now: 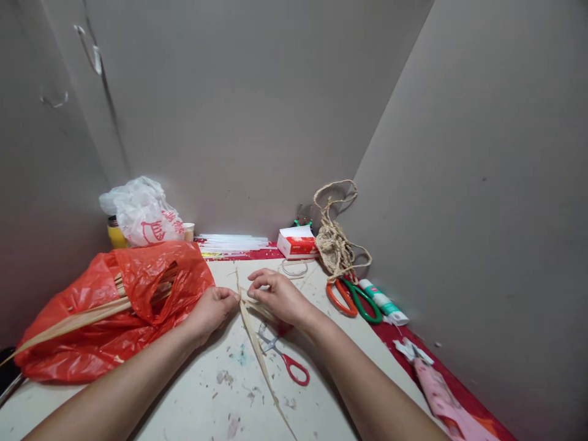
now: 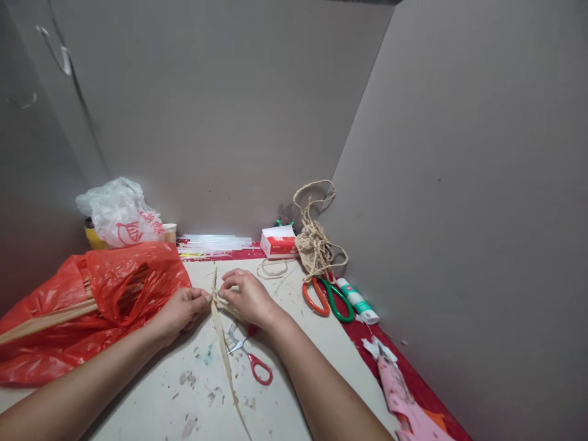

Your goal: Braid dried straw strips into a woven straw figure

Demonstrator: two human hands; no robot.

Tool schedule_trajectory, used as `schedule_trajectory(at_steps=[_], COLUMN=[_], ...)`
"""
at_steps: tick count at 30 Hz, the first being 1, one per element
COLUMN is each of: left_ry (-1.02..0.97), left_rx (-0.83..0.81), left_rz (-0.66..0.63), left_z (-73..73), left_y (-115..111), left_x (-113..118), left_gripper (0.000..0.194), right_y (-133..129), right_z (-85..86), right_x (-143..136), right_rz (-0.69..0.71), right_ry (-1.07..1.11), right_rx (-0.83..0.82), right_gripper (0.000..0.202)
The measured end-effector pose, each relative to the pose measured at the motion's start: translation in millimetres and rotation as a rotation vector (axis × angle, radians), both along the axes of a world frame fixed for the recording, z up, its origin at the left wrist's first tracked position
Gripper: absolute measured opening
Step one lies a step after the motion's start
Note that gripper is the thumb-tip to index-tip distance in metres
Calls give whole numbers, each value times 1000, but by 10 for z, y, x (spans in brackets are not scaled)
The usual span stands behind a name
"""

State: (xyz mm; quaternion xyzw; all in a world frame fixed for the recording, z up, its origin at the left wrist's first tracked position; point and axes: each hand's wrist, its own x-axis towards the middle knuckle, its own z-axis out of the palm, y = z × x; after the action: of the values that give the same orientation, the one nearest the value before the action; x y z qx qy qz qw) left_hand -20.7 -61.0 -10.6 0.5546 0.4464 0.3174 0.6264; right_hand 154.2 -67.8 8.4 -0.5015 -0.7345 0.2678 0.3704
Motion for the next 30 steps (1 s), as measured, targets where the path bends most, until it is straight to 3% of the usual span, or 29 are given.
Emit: schedule_trajectory(at_steps=[8,14,20,30], left_ry=[14,18,26,92], left_rx=[21,4,-7,60], left_rz=[26,25,24,8], left_z=[-17,16,35,35], left_y=[-11,-27,-23,-39], left_x=[8,3,16,44], left_gripper=[25,29,27,29], right_y=[-24,-46,-47,-28], right_z=[-87,-90,-54,-54], right_x=[-102,-153,-152,-119], right_rz=[-23,-108,-70,-145], right_ry=[192,286,448,190], right_rx=[-426,-419,-516,-440], right_gripper=[9,10,12,6])
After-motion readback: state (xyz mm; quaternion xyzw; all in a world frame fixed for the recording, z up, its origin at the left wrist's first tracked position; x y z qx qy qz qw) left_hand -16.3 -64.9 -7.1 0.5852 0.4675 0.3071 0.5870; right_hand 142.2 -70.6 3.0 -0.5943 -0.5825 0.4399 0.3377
